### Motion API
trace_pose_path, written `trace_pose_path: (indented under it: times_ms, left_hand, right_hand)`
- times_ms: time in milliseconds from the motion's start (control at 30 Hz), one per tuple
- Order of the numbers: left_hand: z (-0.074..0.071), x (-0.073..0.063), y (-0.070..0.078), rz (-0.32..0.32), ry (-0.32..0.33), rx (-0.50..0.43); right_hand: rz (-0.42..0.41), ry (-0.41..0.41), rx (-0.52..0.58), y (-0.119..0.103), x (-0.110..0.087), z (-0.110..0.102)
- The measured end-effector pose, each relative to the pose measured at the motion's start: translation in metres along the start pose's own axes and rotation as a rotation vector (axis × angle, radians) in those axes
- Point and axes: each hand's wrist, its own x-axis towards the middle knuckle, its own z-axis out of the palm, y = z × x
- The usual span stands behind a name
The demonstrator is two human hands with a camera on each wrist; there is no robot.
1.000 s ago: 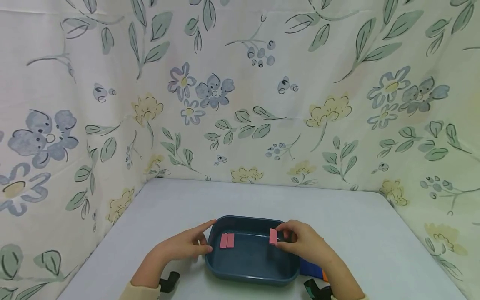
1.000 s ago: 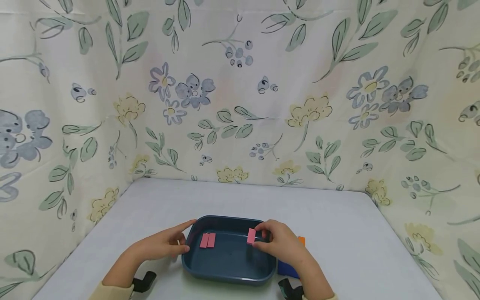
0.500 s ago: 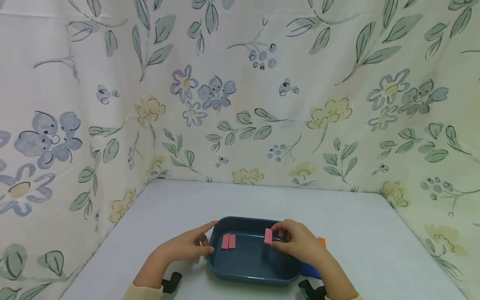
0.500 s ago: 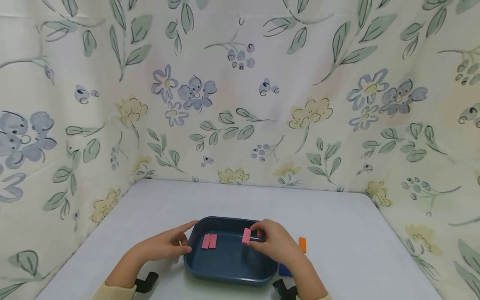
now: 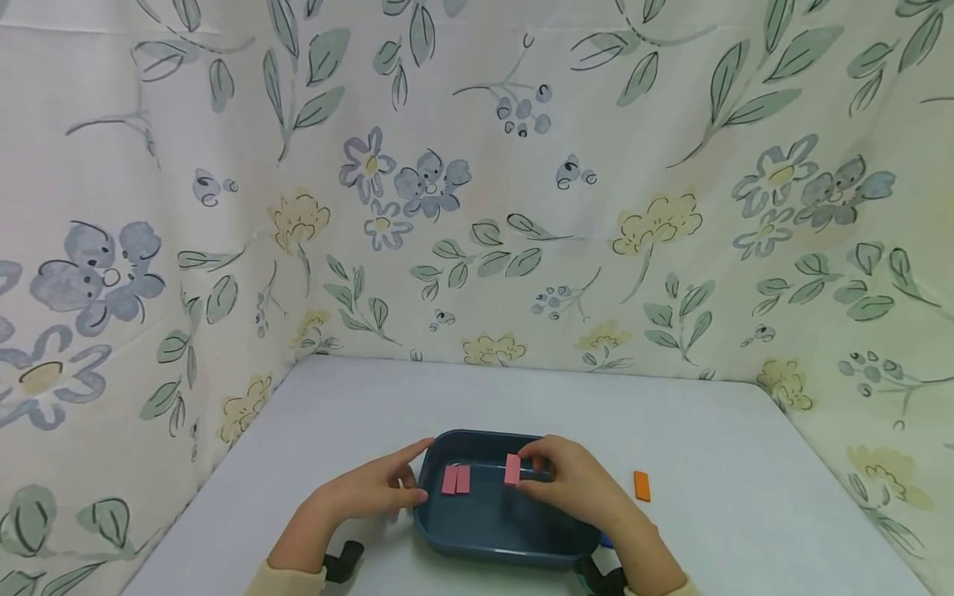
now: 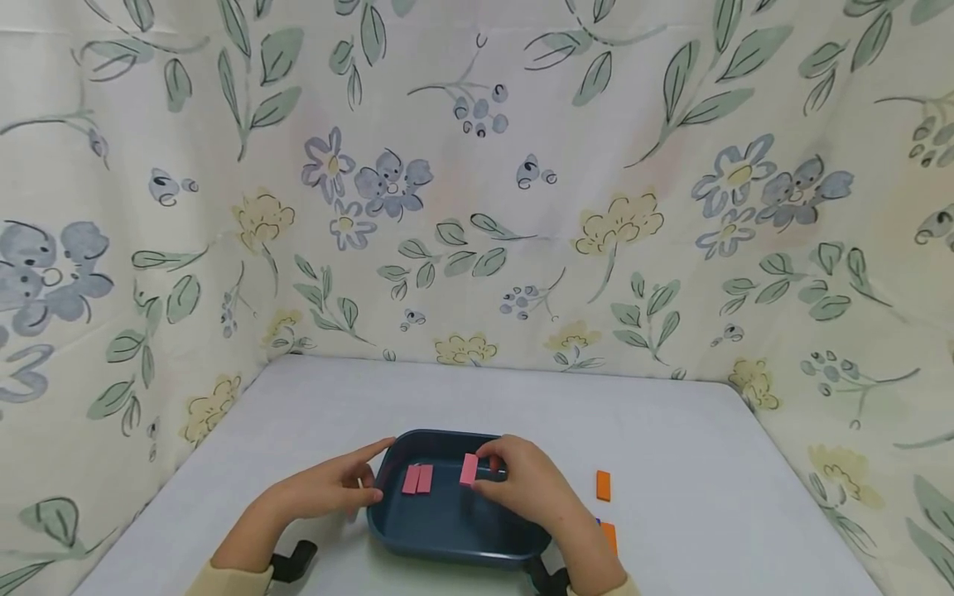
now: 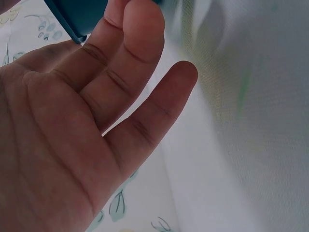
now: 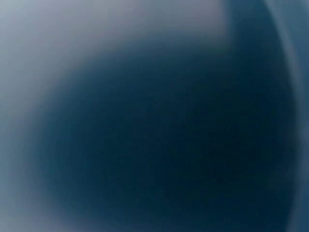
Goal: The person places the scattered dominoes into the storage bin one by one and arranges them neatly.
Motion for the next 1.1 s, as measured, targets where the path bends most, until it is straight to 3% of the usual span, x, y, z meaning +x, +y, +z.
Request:
trace_pose_path:
  times_ms: [500,867,1100]
  left_hand:
    - [0.0,0.0,0.0,0.0,0.005,0.004]
    - [-0.001,0.0,0.001,0.015,0.001,0.013]
    - [-0.001,0.0,0.001,0.008,0.003,0.001]
  right_hand:
    - [0.069,-0.013,-0.008,-0.01,0.01,0.025]
    - [0.134,0.059,-0.077,-0.02,0.016,0.05]
    - [0.225,0.078,-0.123,-0.028,0.016,0.057]
